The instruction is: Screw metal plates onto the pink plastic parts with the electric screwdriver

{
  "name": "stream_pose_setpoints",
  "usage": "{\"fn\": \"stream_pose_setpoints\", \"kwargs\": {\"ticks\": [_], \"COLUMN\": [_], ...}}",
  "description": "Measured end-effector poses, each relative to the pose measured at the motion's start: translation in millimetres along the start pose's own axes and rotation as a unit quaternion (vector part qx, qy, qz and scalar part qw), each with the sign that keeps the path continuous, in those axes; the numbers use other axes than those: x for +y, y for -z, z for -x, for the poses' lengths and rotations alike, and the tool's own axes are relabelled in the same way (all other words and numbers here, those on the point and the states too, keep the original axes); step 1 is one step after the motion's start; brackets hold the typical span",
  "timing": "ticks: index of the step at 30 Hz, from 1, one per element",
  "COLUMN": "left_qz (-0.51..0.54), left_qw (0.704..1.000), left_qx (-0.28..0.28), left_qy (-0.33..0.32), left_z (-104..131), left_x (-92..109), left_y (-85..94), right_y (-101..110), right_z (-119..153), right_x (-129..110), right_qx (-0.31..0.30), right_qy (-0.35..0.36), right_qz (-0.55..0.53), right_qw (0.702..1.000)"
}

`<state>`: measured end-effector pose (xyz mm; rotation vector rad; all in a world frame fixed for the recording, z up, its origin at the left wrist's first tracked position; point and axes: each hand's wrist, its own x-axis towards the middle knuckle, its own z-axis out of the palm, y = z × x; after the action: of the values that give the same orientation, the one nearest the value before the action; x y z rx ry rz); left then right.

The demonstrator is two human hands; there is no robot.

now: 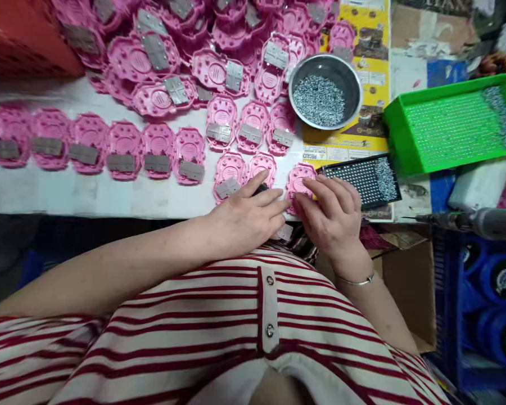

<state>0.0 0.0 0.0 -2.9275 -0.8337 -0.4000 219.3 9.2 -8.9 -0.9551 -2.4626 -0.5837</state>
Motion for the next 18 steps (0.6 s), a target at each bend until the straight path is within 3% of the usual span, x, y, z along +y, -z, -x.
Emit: {"fn": "stream_pose_setpoints", "kwargs": {"ticks": [10,18], "left_qz": [-0.005,0.005], "left_qw": [1.0,1.0], "left_qx": [0.009,-0.015], "left_qy": [0.0,0.0], "left_z": [2.4,2.7], "left_x": [2.1,2.7], "left_y": [-2.2,1.4], "right_y": [-3.6,1.8], "right_z": [-0.1,-6.2], "right_x": [-4.2,-7.2], "right_qx": [0.011,-0.027], "right_qy": [-0.009,-0.011], "right_qz": [0.008,0.035], "right_qw": [1.0,0.999]}}
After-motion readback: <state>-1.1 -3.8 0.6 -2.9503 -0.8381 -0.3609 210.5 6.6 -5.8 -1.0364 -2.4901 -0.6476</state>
